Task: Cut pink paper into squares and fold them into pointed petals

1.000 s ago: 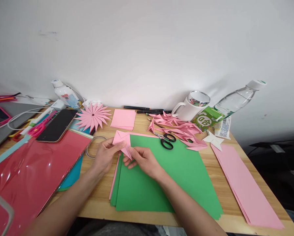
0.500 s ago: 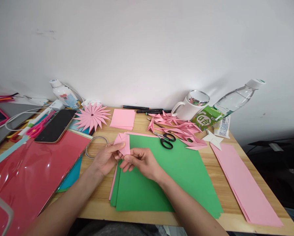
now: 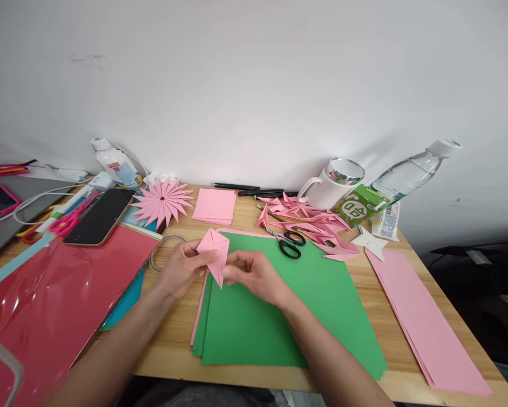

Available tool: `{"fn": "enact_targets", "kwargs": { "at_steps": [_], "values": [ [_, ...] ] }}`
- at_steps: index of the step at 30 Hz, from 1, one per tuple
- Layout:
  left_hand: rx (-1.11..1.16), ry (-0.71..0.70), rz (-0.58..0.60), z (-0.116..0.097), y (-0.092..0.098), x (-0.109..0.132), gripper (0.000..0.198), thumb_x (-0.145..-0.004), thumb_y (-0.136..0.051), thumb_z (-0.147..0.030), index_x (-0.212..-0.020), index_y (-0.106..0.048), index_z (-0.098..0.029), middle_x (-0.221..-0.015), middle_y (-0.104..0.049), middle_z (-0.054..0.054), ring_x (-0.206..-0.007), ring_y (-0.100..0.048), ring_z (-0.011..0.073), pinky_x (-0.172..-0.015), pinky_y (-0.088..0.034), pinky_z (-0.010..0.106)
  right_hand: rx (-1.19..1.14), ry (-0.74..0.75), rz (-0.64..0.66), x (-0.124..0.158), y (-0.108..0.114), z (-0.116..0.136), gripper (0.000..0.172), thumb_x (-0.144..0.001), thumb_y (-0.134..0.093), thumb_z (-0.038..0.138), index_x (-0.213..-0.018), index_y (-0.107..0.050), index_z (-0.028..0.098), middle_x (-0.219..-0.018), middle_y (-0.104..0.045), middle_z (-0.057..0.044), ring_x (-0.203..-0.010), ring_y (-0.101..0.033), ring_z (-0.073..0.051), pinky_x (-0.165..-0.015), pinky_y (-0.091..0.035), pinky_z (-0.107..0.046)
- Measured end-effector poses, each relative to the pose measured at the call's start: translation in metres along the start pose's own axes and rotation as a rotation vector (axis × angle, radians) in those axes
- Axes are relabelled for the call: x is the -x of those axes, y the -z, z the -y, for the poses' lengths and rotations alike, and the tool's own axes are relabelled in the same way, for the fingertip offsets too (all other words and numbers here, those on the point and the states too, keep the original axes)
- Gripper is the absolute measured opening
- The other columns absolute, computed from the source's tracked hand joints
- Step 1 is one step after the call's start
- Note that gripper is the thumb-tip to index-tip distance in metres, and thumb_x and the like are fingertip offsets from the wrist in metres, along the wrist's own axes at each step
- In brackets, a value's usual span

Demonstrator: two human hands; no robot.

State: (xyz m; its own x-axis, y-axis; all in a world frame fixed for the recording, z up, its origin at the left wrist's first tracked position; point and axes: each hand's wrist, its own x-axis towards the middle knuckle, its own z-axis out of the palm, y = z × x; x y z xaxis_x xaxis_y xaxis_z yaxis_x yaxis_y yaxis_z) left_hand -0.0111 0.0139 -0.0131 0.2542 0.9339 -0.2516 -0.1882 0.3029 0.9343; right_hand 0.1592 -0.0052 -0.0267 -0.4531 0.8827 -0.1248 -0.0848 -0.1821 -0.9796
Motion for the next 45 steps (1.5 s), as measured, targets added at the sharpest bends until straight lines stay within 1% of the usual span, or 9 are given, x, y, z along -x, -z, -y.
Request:
{"fn": "enact_targets", "kwargs": {
  "at_steps": [2,4,8,11,17,22,27,40,45],
  "values": [
    [-0.115,-0.001,0.064,-0.0006,0.0000,0.0027,0.026,-0.056,-0.076,-0.032,-0.056,-0.059,-0.012,-0.049,-0.047,-0.003,-0.044,-0.037,0.0057,-0.041,-0.026,0.020,-0.049,0.076,-0.216,-0.0026,0.0017,0.0008,0.031,-0.070,-0.072,0.045,-0.082,-0.061,0.018,-0.078,-0.067,-0.002,-0.068,-0.062,-0.013,-0.064,-0.053,-0.027],
    [-0.226,-0.007,0.100,-0.0003,-0.0006,0.0044,0.026,-0.060,-0.073,-0.034,-0.056,-0.058,-0.013,-0.050,-0.044,-0.004,-0.046,-0.035,0.0058,-0.042,-0.023,0.020,-0.068,0.132,-0.322,-0.0035,0.0011,0.0020,0.029,-0.066,-0.077,0.039,-0.075,-0.058,0.019,-0.076,-0.065,0.000,-0.067,-0.060,-0.012,-0.064,-0.052,-0.025],
    [-0.402,-0.064,0.096,0.0016,-0.0010,0.0039,0.028,-0.064,-0.068,-0.033,-0.052,-0.051,-0.014,-0.050,-0.035,-0.005,-0.047,-0.029,0.0057,-0.043,-0.017,0.020,0.006,0.152,-0.301,-0.0023,-0.0042,0.0014,0.023,-0.064,-0.078,0.035,-0.069,-0.063,0.018,-0.068,-0.063,0.000,-0.062,-0.056,-0.011,-0.059,-0.048,-0.024],
    [-0.446,-0.081,0.098,0.0036,0.0007,0.0015,0.027,-0.065,-0.067,-0.033,-0.053,-0.053,-0.013,-0.051,-0.035,-0.005,-0.049,-0.029,0.0064,-0.044,-0.017,0.020,0.020,0.133,-0.343,-0.0020,-0.0064,-0.0013,0.025,-0.063,-0.077,0.038,-0.071,-0.066,0.018,-0.067,-0.063,-0.001,-0.060,-0.055,-0.012,-0.057,-0.048,-0.026],
    [-0.375,-0.048,0.150,0.0023,0.0038,0.0005,0.031,-0.065,-0.070,-0.041,-0.059,-0.059,-0.013,-0.052,-0.044,-0.004,-0.049,-0.037,0.0076,-0.044,-0.024,0.019,0.024,0.126,-0.379,-0.0022,-0.0038,-0.0027,0.028,-0.061,-0.079,0.039,-0.073,-0.065,0.018,-0.063,-0.061,0.001,-0.056,-0.054,-0.011,-0.054,-0.045,-0.024],
    [-0.365,-0.053,0.071,-0.0022,0.0000,0.0038,0.039,-0.065,-0.069,-0.047,-0.050,-0.053,-0.015,-0.046,-0.047,-0.003,-0.043,-0.041,0.0076,-0.043,-0.026,0.020,0.002,0.118,-0.385,-0.0015,-0.0031,-0.0009,0.032,-0.056,-0.082,0.036,-0.073,-0.063,0.018,-0.062,-0.063,0.001,-0.056,-0.056,-0.011,-0.055,-0.047,-0.024],
    [-0.334,-0.031,0.034,-0.0009,-0.0026,0.0046,0.040,-0.062,-0.072,-0.048,-0.049,-0.056,-0.014,-0.044,-0.051,-0.001,-0.042,-0.044,0.0085,-0.042,-0.027,0.020,0.000,0.093,-0.390,-0.0009,-0.0035,0.0010,0.032,-0.056,-0.082,0.038,-0.073,-0.063,0.017,-0.063,-0.066,-0.001,-0.056,-0.059,-0.012,-0.056,-0.050,-0.026],
    [-0.392,-0.100,0.027,0.0052,0.0002,0.0022,0.043,-0.063,-0.072,-0.048,-0.047,-0.051,-0.014,-0.043,-0.047,-0.003,-0.042,-0.037,0.0063,-0.042,-0.023,0.019,0.017,0.101,-0.391,-0.0010,-0.0018,-0.0017,0.035,-0.053,-0.083,0.039,-0.073,-0.066,0.017,-0.066,-0.068,-0.002,-0.058,-0.061,-0.013,-0.057,-0.052,-0.027],
    [-0.333,-0.116,-0.008,0.0071,-0.0033,0.0010,0.036,-0.062,-0.075,-0.043,-0.055,-0.055,-0.014,-0.047,-0.050,-0.004,-0.044,-0.040,0.0067,-0.042,-0.029,0.019,0.013,0.140,-0.402,-0.0014,-0.0025,-0.0017,0.032,-0.054,-0.083,0.036,-0.072,-0.065,0.017,-0.063,-0.065,-0.001,-0.057,-0.058,-0.012,-0.056,-0.050,-0.024]
  ]
}}
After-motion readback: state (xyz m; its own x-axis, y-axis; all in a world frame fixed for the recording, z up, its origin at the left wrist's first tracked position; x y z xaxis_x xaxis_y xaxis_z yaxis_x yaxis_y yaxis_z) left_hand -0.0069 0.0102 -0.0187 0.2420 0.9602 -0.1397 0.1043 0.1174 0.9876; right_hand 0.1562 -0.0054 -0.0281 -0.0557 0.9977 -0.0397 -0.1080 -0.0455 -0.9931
